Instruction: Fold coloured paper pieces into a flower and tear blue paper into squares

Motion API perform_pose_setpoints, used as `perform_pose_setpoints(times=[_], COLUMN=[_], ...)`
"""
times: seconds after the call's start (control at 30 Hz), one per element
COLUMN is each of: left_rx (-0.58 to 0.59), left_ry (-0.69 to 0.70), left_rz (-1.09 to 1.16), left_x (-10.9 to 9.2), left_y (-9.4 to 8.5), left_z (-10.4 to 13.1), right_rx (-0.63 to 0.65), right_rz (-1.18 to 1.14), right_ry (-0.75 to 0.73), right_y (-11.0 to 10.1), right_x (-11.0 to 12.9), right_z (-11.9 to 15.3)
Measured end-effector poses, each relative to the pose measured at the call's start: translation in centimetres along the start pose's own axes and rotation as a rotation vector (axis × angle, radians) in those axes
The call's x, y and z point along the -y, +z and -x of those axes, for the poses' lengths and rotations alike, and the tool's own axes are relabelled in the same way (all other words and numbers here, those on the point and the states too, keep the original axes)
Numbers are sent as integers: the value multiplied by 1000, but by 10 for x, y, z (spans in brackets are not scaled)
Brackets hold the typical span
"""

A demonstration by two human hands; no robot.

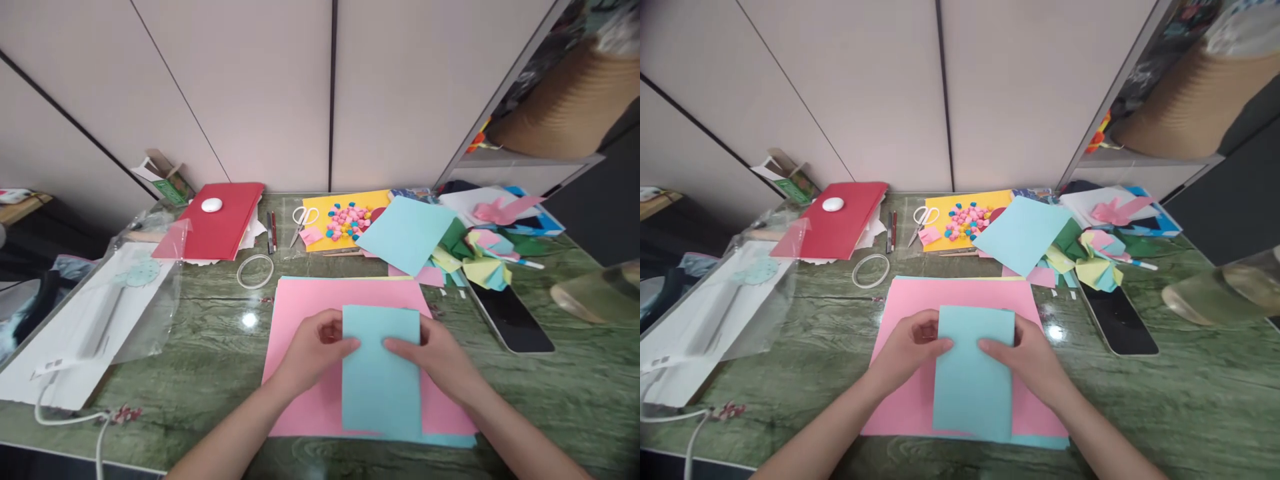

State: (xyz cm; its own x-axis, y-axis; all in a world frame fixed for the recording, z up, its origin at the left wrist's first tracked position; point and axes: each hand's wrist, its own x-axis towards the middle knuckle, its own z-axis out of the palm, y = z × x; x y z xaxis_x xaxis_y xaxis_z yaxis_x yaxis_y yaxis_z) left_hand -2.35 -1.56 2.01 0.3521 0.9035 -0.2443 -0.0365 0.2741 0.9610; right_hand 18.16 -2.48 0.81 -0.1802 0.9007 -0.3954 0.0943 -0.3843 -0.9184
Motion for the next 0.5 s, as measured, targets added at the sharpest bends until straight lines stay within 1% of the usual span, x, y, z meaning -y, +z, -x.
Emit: perform_pose_setpoints(times=[0.13,0.2,0.27,0.33,0.5], left_rx=[-152,-238,-301,-324,-333], left_ry=[1,4,9,17,2], left_rz=[-58,-88,-102,-100,-55], left_x=[3,3,3,3,7], left_y=[7,10,11,11,9], left_z=[1,1,1,1,0], right_rx=[-75,-93,-99,-91,-81], right_rz=[112,136,137,110,-66], right_ry=[5,-1,-3,-12,-88], right_y=[2,3,4,2,-9], right_x=[3,5,6,5,-3], right_z=[0,1,2,3,1])
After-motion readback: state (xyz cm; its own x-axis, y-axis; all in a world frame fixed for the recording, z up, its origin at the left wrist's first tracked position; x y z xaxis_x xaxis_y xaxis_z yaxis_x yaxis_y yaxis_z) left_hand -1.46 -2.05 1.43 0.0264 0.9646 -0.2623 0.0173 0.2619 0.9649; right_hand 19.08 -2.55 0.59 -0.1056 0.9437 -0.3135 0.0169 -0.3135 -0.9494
